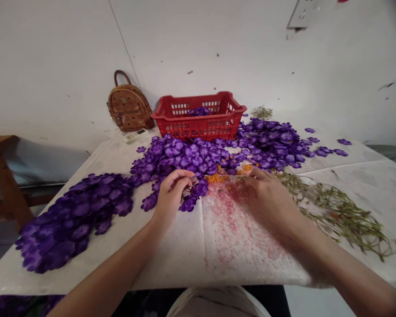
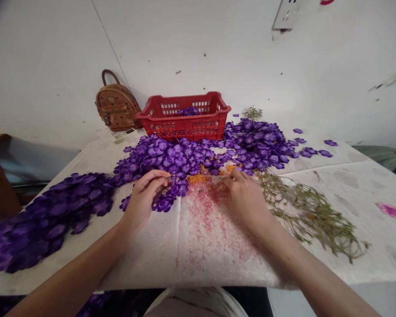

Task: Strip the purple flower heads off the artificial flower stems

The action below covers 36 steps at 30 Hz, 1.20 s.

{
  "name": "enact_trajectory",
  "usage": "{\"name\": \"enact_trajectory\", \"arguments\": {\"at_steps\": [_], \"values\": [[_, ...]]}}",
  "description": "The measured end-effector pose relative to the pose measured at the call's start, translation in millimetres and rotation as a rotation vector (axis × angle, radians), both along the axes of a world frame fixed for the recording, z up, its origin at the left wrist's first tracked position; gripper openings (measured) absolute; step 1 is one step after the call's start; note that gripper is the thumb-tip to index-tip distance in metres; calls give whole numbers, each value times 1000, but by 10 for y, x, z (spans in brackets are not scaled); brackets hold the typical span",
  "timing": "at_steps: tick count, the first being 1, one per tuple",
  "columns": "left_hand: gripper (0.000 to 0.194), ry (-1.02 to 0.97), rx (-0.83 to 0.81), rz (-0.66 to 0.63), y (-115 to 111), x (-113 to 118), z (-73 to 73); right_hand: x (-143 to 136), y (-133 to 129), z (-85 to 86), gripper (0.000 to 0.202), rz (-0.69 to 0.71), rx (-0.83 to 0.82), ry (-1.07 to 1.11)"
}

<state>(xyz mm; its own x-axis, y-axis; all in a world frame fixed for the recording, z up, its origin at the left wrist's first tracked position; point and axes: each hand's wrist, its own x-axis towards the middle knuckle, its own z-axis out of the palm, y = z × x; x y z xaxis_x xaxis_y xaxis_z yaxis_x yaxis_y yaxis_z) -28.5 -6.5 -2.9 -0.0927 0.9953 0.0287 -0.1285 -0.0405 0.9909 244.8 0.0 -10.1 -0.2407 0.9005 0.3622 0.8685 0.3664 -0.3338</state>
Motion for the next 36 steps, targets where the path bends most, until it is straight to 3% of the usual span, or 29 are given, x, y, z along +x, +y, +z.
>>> {"name": "enact_trajectory", "arguments": {"at_steps": [2,4,7,9,12,15,19,24,30,36], "values": [[9,-32,-20,0,5,-5,13,23,18,64,14,-106,66,-227],[8,-46,-29,-1,7,-3,21,-25,53,140,18,-177,122,-293],[7,-43,-32,-9,2,13,22,-199,117,161,18,-31,46,-171],[7,-31,-24,-18,-5,20,17,-322,149,81,14,79,-61,-122],[7,30,-8,-36,-12,20,4,-422,163,-78,20,115,-117,-122],[12,174,42,-65,-5,26,-19,-437,150,-107,26,130,-138,22],[19,362,108,-94,4,87,-56,-497,116,81,11,228,-300,470],[11,287,118,-108,-8,166,-68,-677,63,157,14,352,-501,919],[9,281,99,-144,-12,154,-65,-777,24,-11,18,291,-463,905],[10,362,82,-135,-18,144,-72,-819,-22,-7,20,200,-368,847]]}}
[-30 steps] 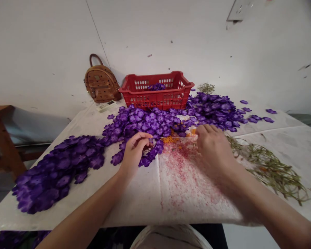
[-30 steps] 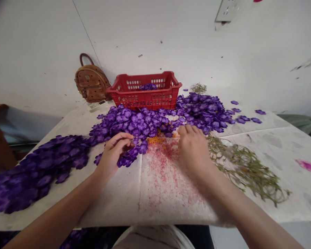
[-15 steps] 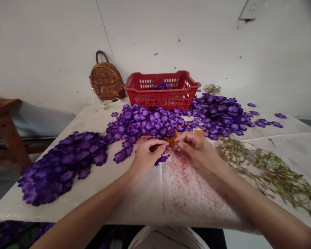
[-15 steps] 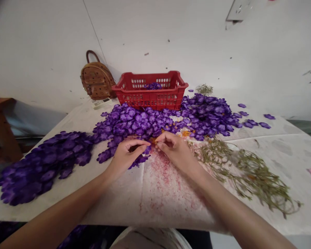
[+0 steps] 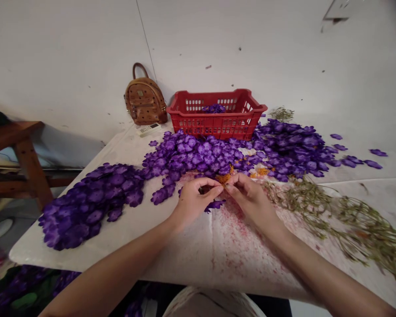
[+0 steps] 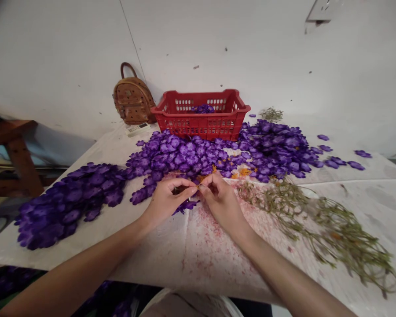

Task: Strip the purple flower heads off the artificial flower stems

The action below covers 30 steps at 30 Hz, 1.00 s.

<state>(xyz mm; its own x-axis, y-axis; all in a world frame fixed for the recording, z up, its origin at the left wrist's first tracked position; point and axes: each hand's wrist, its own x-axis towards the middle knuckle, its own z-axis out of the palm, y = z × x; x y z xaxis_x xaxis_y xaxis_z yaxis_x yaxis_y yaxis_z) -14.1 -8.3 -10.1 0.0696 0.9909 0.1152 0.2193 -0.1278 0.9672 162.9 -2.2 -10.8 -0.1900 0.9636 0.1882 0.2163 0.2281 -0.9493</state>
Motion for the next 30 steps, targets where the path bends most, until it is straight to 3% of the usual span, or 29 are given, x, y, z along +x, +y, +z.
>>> {"name": "enact_trajectory", "arguments": {"at_steps": [4,7,10,15,18,22,25,30], "values": [[13,7,33,22,-9,-15,19,37,-21,40,28,95,-208,200],[14,7,71,-30,-17,-22,17,56,-27,88,32,179,-462,368],[15,-12,82,-86,-23,-18,0,51,-24,123,35,173,-633,472],[12,-42,1,-110,-31,-1,9,33,-19,58,34,139,-660,526],[15,-42,-36,-95,-40,1,48,31,-23,-9,28,145,-426,371],[17,-78,-122,-68,-52,-13,80,50,-52,-13,9,86,169,-154],[21,-161,-254,-92,-61,-27,55,75,-81,1,16,125,511,-447],[25,-251,-393,-134,-97,-36,9,98,-99,-39,16,141,739,-652]]}}
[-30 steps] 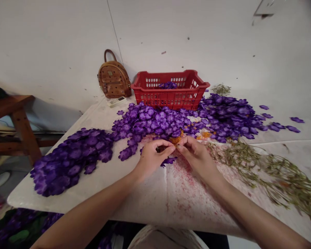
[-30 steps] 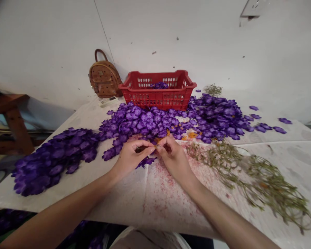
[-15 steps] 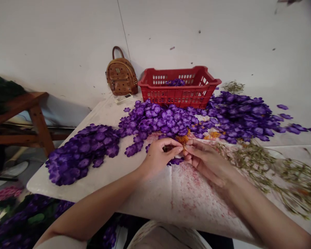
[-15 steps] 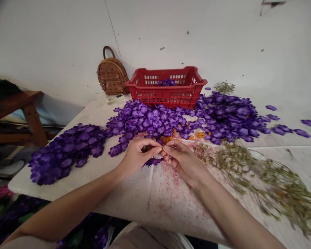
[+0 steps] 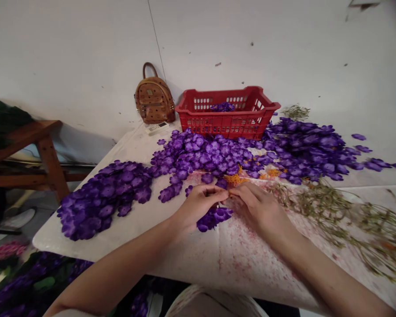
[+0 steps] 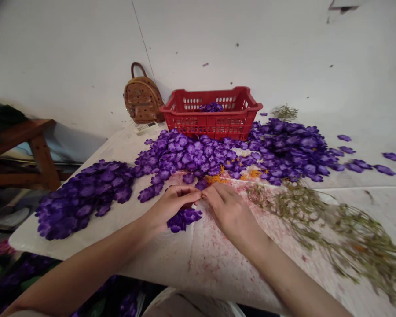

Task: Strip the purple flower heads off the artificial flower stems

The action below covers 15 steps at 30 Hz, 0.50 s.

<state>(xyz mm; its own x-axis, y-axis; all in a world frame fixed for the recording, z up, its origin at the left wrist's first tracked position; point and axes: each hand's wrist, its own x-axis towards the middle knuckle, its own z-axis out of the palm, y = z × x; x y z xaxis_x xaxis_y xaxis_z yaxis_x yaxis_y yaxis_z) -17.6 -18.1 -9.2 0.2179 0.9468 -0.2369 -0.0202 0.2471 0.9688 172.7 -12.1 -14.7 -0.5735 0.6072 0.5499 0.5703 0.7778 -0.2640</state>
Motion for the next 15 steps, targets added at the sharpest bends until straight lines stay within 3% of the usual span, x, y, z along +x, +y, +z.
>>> {"name": "enact_trajectory", "arguments": {"at_steps": [4,6,8,11,15], "values": [[30,241,136,-53,-2,-131,77,9,12,9,16,-18,-8,66],[27,506,285,55,55,-285,137,21,23,31,14,-57,-50,144],[22,859,471,259,163,-472,182,33,34,47,13,-102,-79,198],[37,1250,660,324,386,-716,199,36,45,46,13,-111,-118,229],[20,1327,717,273,620,-839,157,37,48,25,12,-104,-159,238]]}}
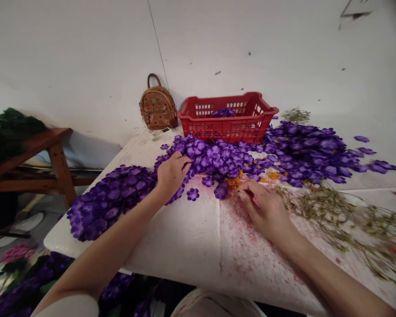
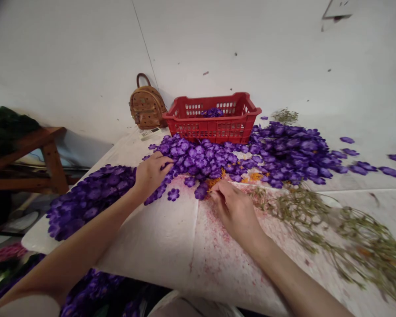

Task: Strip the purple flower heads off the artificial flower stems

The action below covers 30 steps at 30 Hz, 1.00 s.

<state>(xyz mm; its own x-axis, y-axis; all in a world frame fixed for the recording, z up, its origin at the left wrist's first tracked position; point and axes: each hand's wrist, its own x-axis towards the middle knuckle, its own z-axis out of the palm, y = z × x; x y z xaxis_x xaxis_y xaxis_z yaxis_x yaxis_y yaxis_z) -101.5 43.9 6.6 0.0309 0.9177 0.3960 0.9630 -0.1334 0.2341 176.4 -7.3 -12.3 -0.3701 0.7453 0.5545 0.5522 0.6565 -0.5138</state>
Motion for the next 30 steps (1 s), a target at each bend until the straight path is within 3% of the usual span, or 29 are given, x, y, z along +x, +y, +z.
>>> {"name": "enact_trajectory", "arguments": {"at_steps": [3,8,14,18,23,30], "values": [[14,-129,-53,-39,-25,21,-28,16,1,-6,13,-11,-11,11],[13,-361,-243,-237,-391,108,-44,22,5,-12,14,-9,-109,41],[20,-769,-372,-57,-542,137,11,-7,22,-11,18,-27,-292,197],[27,-995,-482,-40,-524,214,54,-58,15,68,21,45,-479,380],[26,-1075,-506,-101,-552,420,70,-230,-24,174,17,177,-667,513],[23,-1104,-497,-199,-553,594,76,-340,83,51,20,127,-607,402]]}}
